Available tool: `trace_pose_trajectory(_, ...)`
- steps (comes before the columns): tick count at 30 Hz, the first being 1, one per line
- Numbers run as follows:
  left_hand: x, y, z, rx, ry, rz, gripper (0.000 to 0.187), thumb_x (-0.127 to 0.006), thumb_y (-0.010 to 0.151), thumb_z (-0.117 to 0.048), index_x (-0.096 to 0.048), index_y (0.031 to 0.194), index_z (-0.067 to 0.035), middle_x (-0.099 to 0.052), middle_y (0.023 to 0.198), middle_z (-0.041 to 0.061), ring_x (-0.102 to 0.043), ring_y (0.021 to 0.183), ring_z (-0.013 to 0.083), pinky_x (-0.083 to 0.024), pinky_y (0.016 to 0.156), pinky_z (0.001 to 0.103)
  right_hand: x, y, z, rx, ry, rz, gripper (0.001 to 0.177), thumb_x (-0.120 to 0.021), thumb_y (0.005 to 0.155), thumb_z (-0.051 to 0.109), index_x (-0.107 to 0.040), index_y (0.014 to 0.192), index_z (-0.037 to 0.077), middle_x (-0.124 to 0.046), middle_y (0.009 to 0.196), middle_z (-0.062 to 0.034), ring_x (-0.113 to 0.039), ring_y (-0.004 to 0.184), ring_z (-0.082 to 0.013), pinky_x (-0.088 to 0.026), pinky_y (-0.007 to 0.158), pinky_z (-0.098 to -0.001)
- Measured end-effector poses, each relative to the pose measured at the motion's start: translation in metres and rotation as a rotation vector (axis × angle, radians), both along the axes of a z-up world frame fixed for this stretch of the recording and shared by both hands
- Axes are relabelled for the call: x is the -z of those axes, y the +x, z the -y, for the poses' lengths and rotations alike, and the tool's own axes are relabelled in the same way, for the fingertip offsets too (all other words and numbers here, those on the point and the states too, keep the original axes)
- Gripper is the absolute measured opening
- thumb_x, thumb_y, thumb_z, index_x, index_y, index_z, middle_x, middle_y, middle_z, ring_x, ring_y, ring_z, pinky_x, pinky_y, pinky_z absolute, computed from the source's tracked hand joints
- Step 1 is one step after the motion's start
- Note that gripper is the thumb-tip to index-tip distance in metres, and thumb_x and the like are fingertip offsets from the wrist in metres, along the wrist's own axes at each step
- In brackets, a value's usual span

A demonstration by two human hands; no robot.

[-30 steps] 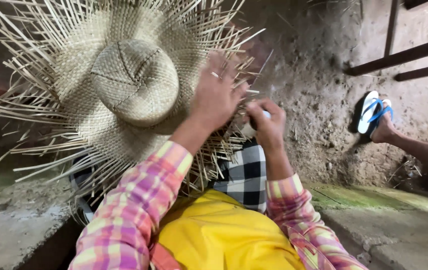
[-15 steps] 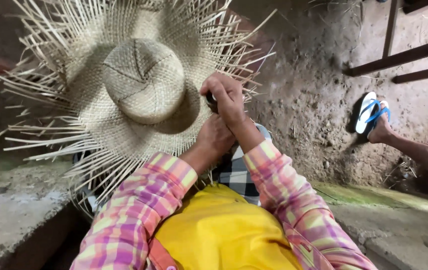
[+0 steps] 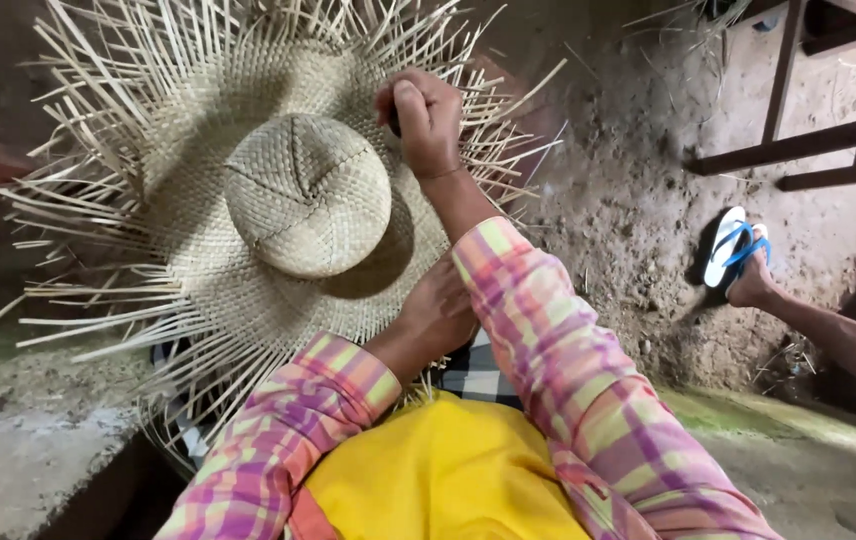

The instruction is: Shaping the crown of a straw hat by applying liquid and pressing the material with a tool

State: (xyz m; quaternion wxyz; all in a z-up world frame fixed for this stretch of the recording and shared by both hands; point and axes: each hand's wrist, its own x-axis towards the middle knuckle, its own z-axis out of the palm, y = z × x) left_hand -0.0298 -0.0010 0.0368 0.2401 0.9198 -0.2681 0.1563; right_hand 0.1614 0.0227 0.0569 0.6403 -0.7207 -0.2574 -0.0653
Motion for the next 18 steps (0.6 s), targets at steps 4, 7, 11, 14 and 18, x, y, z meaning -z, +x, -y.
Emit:
trace_pose_trajectory(4, 0.029, 0.004, 0.005, 0.021, 0.130, -0.049, 0.030, -0.048, 0.098, -0.027, -0.055, 0.126, -0.018, -0.048, 0.133, 0.003, -0.037, 0.128, 0.0307, -0.020, 0.114, 0.051, -0.046, -0.046, 0.015, -0.020, -0.022, -0.238, 0.038, -0.042, 0.093, 0.020, -0.062, 0.062, 0.011, -0.056, 0.054, -0.0027, -0.053, 0.050, -0.0147, -0.046, 0.051, -0.0275)
trace_pose_trajectory(7, 0.011, 0.005, 0.004, -0.038, 0.019, -0.022, 0.013, -0.046, 0.091, -0.018, -0.050, 0.082, -0.027, -0.043, 0.083, -0.005, -0.038, 0.087, 0.0227, -0.025, 0.082, 0.042, -0.057, -0.105, 0.052, -0.021, -0.105, -0.301, 0.038, -0.044, 0.091, 0.017, -0.065, 0.060, 0.011, -0.057, 0.051, -0.0038, -0.055, 0.052, -0.0163, -0.048, 0.061, -0.0292)
trace_pose_trajectory(11, 0.011, 0.007, 0.004, -0.059, -0.038, -0.029, 0.034, -0.045, 0.086, -0.014, -0.048, 0.057, -0.032, -0.040, 0.054, -0.010, -0.038, 0.064, 0.0181, -0.028, 0.064, 0.037, -0.043, -0.095, 0.051, 0.038, -0.201, -0.296, 0.028, -0.048, 0.083, 0.012, -0.067, 0.063, 0.009, -0.060, 0.057, -0.0077, -0.059, 0.058, -0.0231, -0.051, 0.066, -0.0344)
trace_pose_trajectory(14, 0.015, 0.005, 0.004, -0.046, -0.028, -0.050, 0.032, -0.045, 0.087, -0.014, -0.048, 0.060, -0.032, -0.040, 0.058, -0.010, -0.038, 0.067, 0.0184, -0.028, 0.066, 0.037, -0.017, -0.040, -0.004, 0.089, -0.030, -0.099, 0.039, -0.048, 0.096, 0.022, -0.063, 0.061, 0.012, -0.058, 0.057, -0.0088, -0.058, 0.058, -0.0216, -0.047, 0.063, -0.0341)
trace_pose_trajectory(18, 0.011, 0.011, 0.000, -0.043, -0.009, -0.039, 0.029, -0.044, 0.087, -0.015, -0.048, 0.063, -0.031, -0.040, 0.061, -0.009, -0.038, 0.069, 0.0187, -0.027, 0.068, 0.038, -0.017, -0.003, -0.043, 0.161, 0.024, -0.056, 0.024, -0.049, 0.084, 0.022, -0.068, 0.071, 0.014, -0.059, 0.052, -0.0033, -0.057, 0.051, -0.0178, -0.050, 0.055, -0.0313)
